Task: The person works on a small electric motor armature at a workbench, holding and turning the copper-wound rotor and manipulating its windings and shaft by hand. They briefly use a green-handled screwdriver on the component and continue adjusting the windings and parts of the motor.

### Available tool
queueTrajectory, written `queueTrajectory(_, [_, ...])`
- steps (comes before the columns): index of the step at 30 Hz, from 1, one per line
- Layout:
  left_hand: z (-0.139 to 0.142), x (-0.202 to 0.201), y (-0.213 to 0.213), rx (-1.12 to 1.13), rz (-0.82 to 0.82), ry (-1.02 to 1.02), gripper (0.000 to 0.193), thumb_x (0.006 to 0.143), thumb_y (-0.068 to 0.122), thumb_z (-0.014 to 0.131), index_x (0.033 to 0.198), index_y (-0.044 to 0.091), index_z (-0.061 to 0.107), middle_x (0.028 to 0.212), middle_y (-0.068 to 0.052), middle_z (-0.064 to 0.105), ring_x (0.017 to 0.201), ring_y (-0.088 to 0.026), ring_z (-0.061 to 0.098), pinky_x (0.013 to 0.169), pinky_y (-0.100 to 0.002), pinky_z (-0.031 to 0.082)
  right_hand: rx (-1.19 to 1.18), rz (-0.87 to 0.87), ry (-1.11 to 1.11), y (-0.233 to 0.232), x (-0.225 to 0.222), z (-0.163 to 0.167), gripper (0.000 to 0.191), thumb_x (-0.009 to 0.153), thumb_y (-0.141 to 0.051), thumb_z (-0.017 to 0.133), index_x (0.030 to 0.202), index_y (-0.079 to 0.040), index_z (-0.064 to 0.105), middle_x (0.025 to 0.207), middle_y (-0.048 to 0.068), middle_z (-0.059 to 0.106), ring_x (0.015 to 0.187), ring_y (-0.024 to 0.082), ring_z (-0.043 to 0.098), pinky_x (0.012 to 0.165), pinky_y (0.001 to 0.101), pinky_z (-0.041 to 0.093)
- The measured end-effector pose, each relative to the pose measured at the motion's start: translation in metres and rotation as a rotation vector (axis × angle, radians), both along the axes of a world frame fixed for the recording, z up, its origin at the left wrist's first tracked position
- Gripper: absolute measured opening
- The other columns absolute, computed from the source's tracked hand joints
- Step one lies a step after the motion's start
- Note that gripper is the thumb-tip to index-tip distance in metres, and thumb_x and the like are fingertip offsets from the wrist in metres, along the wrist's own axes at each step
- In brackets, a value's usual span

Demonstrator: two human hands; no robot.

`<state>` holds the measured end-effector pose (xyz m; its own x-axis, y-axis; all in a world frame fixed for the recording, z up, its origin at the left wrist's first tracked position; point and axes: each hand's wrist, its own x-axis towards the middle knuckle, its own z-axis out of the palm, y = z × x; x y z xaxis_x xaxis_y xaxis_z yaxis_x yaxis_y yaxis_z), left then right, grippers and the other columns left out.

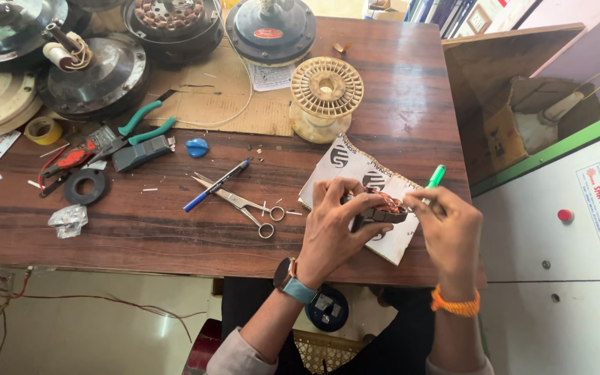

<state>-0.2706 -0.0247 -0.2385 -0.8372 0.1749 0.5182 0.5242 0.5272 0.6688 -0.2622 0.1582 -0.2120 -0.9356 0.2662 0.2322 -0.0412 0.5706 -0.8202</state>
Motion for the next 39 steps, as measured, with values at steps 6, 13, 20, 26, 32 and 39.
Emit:
queueTrajectory(6, [-0.003,-0.002,0.007,0.019,-0.029,-0.051,0.047,0.071,0.036,0.090,0.110,0.020,0.071,0.115,-0.003,0.056,0.111,-0.029,0.048,0.084,-0.039,0.055,-0.139,0.073,0.025,0.001,0.032,-0.016,0.013,0.091,-0.011,0.078,0.097,0.000,0.075,0.062,-0.011,0.049,0.058,-0.002,0.037,0.049,0.0207,0.029])
queueTrajectory(13, [0.002,-0.008,0.001,-0.004,-0.096,-0.112,0.047,0.070,0.030,0.091,0.110,0.017,0.070,0.113,-0.003,0.057,0.108,-0.029,0.049,0.089,-0.044,0.052,-0.172,0.022,0.046,-0.010,0.042,-0.028,0.010,0.093,-0.009,0.076,0.096,0.000,0.073,0.062,-0.011,0.046,0.058,-0.001,0.034,0.049,0.0223,0.025])
queueTrajectory(20, [-0.024,-0.003,-0.014,-0.093,-0.204,0.230,0.056,0.087,0.004,0.077,0.133,0.029,0.061,0.143,-0.005,0.046,0.137,-0.030,0.044,0.116,-0.042,0.050,-0.088,0.027,0.118,-0.023,0.052,-0.061,0.008,0.091,-0.006,0.075,0.098,-0.002,0.075,0.058,-0.008,0.044,0.055,0.000,0.035,0.048,0.0232,0.027])
queueTrajectory(26, [-0.038,0.009,-0.016,-0.320,-0.183,0.364,0.049,0.088,0.018,0.077,0.129,0.042,0.067,0.161,0.002,0.034,0.148,-0.026,0.033,0.115,-0.045,0.045,-0.127,0.055,0.069,-0.022,0.065,-0.070,0.013,0.086,-0.005,0.078,0.098,-0.003,0.079,0.059,-0.004,0.054,0.052,0.002,0.040,0.047,0.0247,0.030])
queueTrajectory(32, [-0.041,0.006,-0.021,-0.165,-0.203,0.322,0.026,0.094,0.020,0.076,0.115,0.031,0.064,0.161,0.005,0.040,0.150,-0.026,0.043,0.122,-0.046,0.050,-0.087,0.130,0.116,-0.027,0.071,-0.064,0.010,0.084,-0.006,0.079,0.093,-0.002,0.077,0.074,0.000,0.069,0.058,0.001,0.053,0.050,0.0236,0.042])
queueTrajectory(39, [-0.036,0.005,-0.017,-0.208,-0.190,0.431,0.029,0.090,0.019,0.077,0.116,0.030,0.074,0.149,0.001,0.047,0.142,-0.030,0.044,0.115,-0.047,0.051,-0.074,0.122,-0.016,-0.029,0.071,-0.055,0.010,0.083,-0.004,0.079,0.091,0.000,0.077,0.065,0.002,0.062,0.053,0.004,0.045,0.046,0.0253,0.036])
